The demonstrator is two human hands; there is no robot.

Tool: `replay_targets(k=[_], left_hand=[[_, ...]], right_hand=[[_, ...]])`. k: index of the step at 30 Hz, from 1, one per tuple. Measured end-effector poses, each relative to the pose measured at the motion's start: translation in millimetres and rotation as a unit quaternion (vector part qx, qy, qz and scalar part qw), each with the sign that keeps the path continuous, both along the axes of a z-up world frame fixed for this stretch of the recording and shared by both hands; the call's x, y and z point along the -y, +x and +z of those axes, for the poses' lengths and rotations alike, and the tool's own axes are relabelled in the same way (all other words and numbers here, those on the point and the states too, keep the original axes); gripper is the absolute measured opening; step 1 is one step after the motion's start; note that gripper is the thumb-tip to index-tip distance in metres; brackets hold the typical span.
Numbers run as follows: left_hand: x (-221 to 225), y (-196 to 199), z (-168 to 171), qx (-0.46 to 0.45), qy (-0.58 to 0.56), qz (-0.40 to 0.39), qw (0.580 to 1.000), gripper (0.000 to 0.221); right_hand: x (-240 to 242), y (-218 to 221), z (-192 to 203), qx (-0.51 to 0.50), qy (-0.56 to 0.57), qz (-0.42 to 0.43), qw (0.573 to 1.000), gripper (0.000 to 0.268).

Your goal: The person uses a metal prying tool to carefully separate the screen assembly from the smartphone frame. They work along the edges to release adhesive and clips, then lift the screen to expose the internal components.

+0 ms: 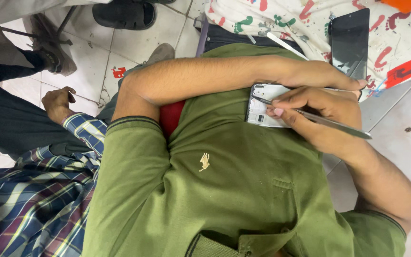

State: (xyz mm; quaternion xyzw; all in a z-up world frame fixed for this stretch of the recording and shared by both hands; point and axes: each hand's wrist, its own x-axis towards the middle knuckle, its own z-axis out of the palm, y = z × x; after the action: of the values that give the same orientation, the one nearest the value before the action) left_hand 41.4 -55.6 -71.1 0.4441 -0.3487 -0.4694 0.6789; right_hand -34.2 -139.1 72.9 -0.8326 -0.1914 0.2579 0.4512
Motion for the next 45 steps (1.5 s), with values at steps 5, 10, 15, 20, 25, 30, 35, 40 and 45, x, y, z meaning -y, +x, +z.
replay_targets(k=[5,10,15,20,25,30,35,40,45], left_hand=[[-2.8,-3.5,1.6,0.052,0.022,0.028,0.998,0.066],[-6.5,-0.9,7.7,-0.084,0.040,-0.005,0.996,0.062],[-4.5,-4.7,4.3,0.037,0.009,0.019,0.999,0.066],[-0.7,-2.9,-1.0,0.020,0.020,0.010,1.000,0.068],[-0.2,-5.7,-4.6,0.068,-0.015,0.046,0.997,0.070],[-1.5,0.3,0.8,-0.024,0.061,-0.021,0.998,0.071],[-6.7,-2.2,-0.7,0.025,0.021,0.018,0.999,0.071],[-11.6,0.1,-1.4,-0.021,-0.021,-0.023,0.999,0.079],[-5.1,1.0,-0.6,-0.001,0.059,0.025,0.998,0.071]], right_hand=[[2.4,1.0,-0.2,-0.031,-0.009,0.133,0.991,0.010],[0.5,0.0,0.0,-0.038,0.007,-0.015,0.999,0.009],[-3.1,-3.4,-0.3,-0.046,0.019,0.164,0.985,0.010],[-5.3,-1.4,2.5,-0.067,0.011,-0.018,0.998,0.006],[-6.8,0.7,-0.8,-0.080,0.018,0.124,0.989,0.008],[-4.0,-1.7,-1.8,-0.114,0.082,-0.057,0.989,0.008],[1.7,-0.1,-7.1,-0.063,0.035,0.118,0.990,0.011],[2.1,-2.9,-10.2,-0.159,0.059,-0.051,0.984,0.009],[4.8,-3.5,-11.7,-0.106,0.071,0.025,0.991,0.010]])
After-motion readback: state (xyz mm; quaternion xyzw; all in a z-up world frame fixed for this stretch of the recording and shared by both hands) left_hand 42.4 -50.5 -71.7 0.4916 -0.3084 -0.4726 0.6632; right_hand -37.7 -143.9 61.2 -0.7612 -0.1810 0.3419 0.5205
